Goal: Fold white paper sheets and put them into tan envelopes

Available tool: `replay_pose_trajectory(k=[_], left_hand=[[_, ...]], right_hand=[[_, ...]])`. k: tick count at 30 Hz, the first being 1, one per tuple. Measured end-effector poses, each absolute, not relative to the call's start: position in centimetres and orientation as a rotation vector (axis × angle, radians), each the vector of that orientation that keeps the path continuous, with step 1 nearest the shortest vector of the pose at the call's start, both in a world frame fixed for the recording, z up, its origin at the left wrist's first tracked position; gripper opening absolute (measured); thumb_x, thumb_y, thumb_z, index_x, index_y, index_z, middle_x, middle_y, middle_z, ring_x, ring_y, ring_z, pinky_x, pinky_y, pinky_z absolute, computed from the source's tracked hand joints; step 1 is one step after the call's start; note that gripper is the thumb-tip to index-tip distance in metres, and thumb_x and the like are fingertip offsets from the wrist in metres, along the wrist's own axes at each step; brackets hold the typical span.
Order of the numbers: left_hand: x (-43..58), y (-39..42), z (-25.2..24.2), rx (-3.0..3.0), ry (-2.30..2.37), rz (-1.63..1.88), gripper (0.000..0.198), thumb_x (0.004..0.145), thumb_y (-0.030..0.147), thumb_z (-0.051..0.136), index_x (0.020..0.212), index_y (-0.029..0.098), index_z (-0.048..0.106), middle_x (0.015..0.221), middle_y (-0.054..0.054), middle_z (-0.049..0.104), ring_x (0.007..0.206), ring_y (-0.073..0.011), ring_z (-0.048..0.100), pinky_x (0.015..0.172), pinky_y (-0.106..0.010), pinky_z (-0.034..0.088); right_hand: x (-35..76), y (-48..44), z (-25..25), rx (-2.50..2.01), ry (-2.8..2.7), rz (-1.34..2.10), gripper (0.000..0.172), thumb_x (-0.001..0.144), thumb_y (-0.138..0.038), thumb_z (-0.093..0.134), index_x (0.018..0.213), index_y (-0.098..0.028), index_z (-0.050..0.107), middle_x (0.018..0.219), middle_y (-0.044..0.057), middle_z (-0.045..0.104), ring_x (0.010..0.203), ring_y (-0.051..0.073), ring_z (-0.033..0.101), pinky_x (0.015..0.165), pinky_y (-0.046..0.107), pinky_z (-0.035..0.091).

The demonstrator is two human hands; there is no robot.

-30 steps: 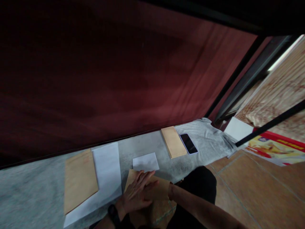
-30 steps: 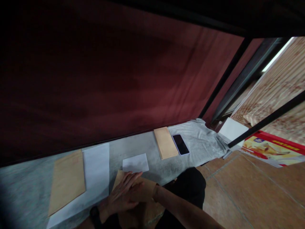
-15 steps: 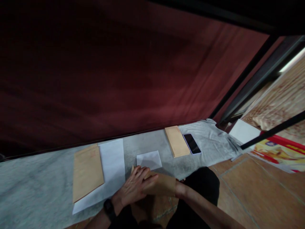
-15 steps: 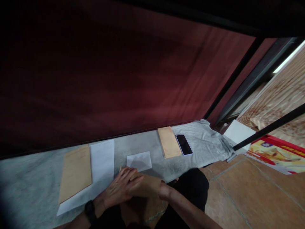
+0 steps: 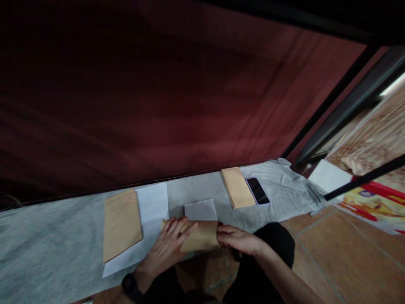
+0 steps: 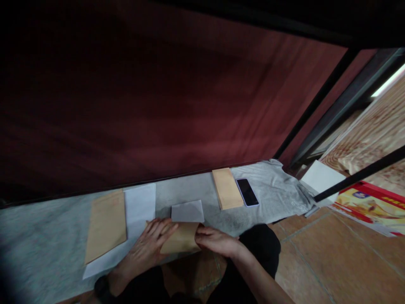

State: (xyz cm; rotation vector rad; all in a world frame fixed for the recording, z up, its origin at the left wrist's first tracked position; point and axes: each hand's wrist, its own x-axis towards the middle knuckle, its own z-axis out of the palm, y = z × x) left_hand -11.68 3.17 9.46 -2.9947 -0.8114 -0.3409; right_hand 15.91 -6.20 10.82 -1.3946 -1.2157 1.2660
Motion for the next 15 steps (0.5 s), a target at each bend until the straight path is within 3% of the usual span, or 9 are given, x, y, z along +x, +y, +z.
replay_pose_trajectory(k=[3, 6, 10, 12, 15], left_hand=[[-13.5, 5.1, 10.0, -2.919, -1.032, -0.417, 0.090, 0.080, 0.033, 0.070, 0.157, 0.027, 0.024, 0.135, -0.012, 0.057, 0.121, -0.0318, 0.054, 0.104, -0.046, 0.042], [-14.8, 6.4, 10.0, -2.850, -1.182, -0.428, 0.096, 0.078, 0.039, 0.071, 0.158, 0.025, 0.019, 0.131, -0.012, 0.059, 0.117, -0.0327, 0.057, 0.101, -0.045, 0.045], [-15.8, 6.8, 9.5, -2.809, -1.221, -0.356, 0.104, 0.072, 0.037, 0.076, 0.158, 0.026, 0.018, 0.133, -0.013, 0.057, 0.120, -0.0341, 0.055, 0.104, -0.047, 0.043], [-16.2, 6.7, 9.3, -2.803, -1.238, -0.344, 0.105, 0.072, 0.037, 0.076, 0.158, 0.026, 0.017, 0.133, -0.012, 0.057, 0.121, -0.0340, 0.055, 0.106, -0.048, 0.041], [-16.7, 6.5, 9.1, -2.802, -1.262, -0.340, 0.103, 0.073, 0.036, 0.075, 0.158, 0.026, 0.018, 0.132, -0.011, 0.058, 0.121, -0.0338, 0.055, 0.108, -0.049, 0.039]], right_hand=[[17.8, -4.3, 9.7, -1.338, -1.122, 1.375, 0.045, 0.095, -0.049, 0.052, 0.125, -0.018, 0.065, 0.115, 0.010, 0.071, 0.096, 0.022, 0.069, 0.081, 0.035, 0.058], [18.1, -1.7, 6.9, -1.809, -1.154, 0.828, 0.042, 0.089, -0.046, 0.053, 0.116, -0.018, 0.068, 0.097, 0.009, 0.072, 0.082, 0.021, 0.069, 0.074, 0.035, 0.058], [15.8, 0.5, 3.3, -1.971, -1.164, 0.606, 0.049, 0.078, -0.035, 0.067, 0.120, -0.010, 0.064, 0.115, 0.021, 0.067, 0.113, 0.034, 0.062, 0.100, 0.048, 0.047], [14.1, 0.9, 2.4, -2.081, -1.190, 0.508, 0.052, 0.077, -0.033, 0.070, 0.122, -0.010, 0.061, 0.123, 0.024, 0.063, 0.121, 0.038, 0.057, 0.102, 0.049, 0.044], [12.3, 1.4, 1.9, -2.255, -1.231, 0.376, 0.049, 0.077, -0.029, 0.071, 0.122, -0.011, 0.059, 0.120, 0.026, 0.063, 0.115, 0.039, 0.059, 0.098, 0.049, 0.046]])
